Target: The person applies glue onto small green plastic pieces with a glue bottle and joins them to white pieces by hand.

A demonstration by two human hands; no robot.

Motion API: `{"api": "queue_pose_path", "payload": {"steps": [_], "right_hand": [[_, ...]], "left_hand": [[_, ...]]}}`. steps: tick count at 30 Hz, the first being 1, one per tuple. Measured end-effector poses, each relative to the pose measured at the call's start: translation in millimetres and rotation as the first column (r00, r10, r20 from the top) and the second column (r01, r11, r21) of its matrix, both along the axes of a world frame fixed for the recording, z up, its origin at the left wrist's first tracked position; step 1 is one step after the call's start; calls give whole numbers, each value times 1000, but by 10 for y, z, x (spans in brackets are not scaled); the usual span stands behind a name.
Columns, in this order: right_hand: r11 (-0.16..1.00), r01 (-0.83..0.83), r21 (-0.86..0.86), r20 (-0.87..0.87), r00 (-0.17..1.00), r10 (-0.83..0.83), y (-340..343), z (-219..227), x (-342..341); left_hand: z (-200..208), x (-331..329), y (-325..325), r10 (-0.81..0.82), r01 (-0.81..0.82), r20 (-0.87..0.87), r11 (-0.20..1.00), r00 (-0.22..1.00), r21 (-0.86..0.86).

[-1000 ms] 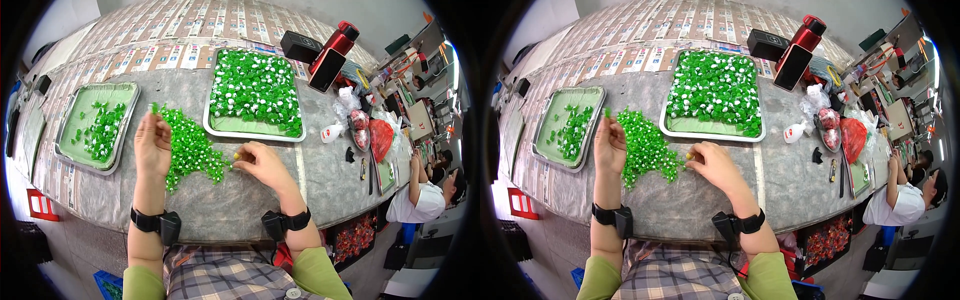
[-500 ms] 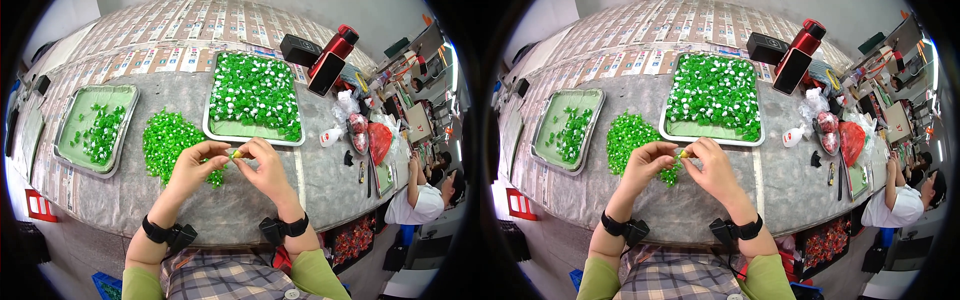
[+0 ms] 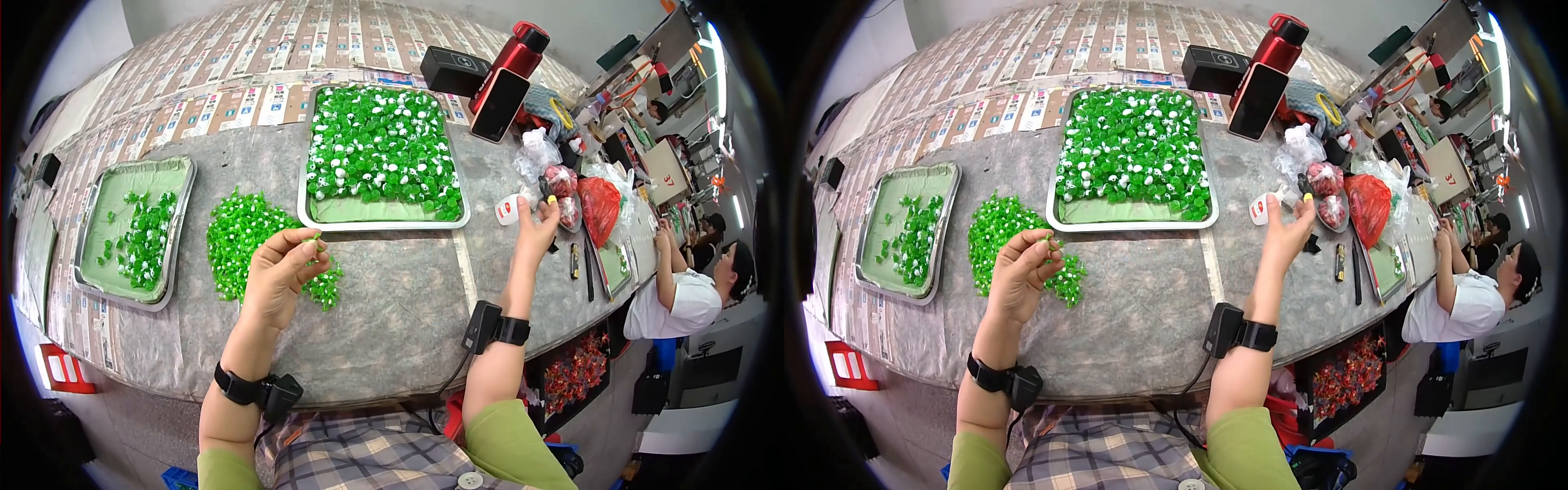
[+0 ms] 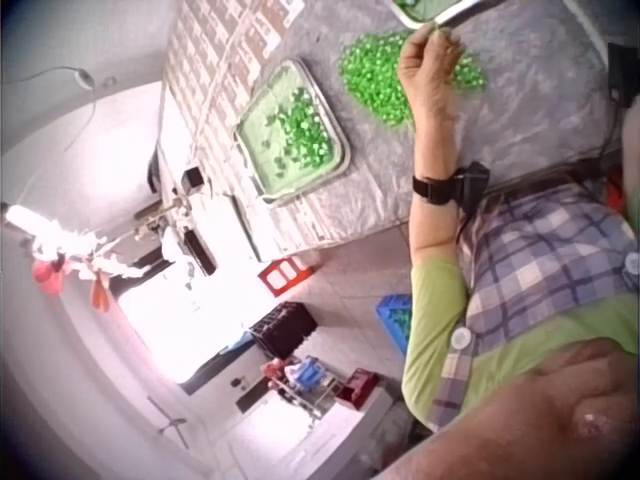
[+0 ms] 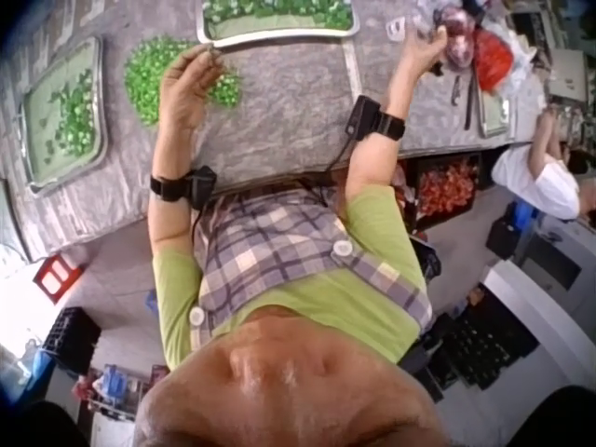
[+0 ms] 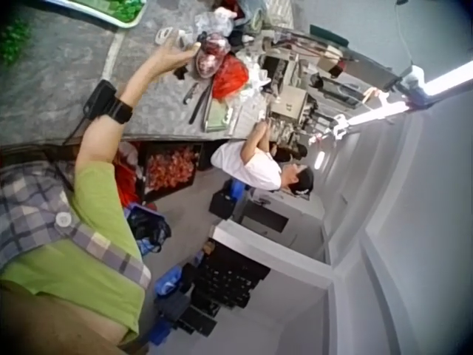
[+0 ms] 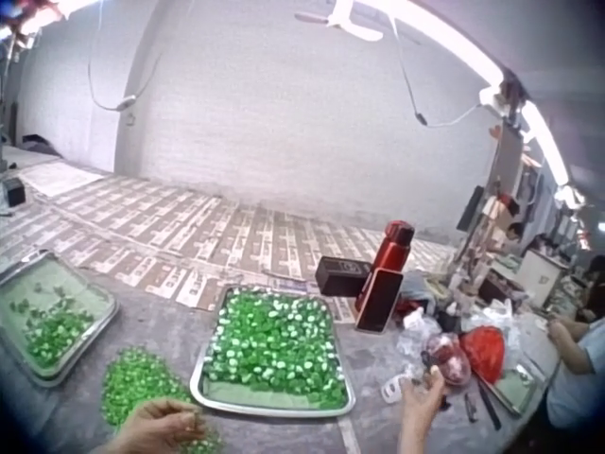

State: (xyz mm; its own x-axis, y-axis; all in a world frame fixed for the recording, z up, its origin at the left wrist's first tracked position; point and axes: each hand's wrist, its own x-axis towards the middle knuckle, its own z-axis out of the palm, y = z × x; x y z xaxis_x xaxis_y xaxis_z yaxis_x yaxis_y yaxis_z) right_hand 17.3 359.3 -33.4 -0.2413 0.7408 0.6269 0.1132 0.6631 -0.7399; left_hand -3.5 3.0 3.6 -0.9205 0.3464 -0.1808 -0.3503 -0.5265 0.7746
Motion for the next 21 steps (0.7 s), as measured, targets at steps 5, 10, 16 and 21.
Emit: {"api": "queue_pose_path", "payload": {"steps": [5, 10, 16, 21], "right_hand": [[898, -252, -361, 282, 888, 363, 159, -145, -24], [811, -480, -335, -147, 877, 458, -440, 244, -80], [539, -796, -276, -262, 602, 754, -1309, 679, 97], [466, -861, -205, -304, 508, 805, -1685, 781, 208]], "left_hand": [[34, 12, -3, -9, 8, 32, 1000, 999, 30], [-10, 38, 7, -81, 76, 82, 995, 993, 64], [-28, 31, 2, -126, 112, 132, 988, 983, 108], [-40, 26, 6, -141, 121, 144, 983, 979, 140]]}}
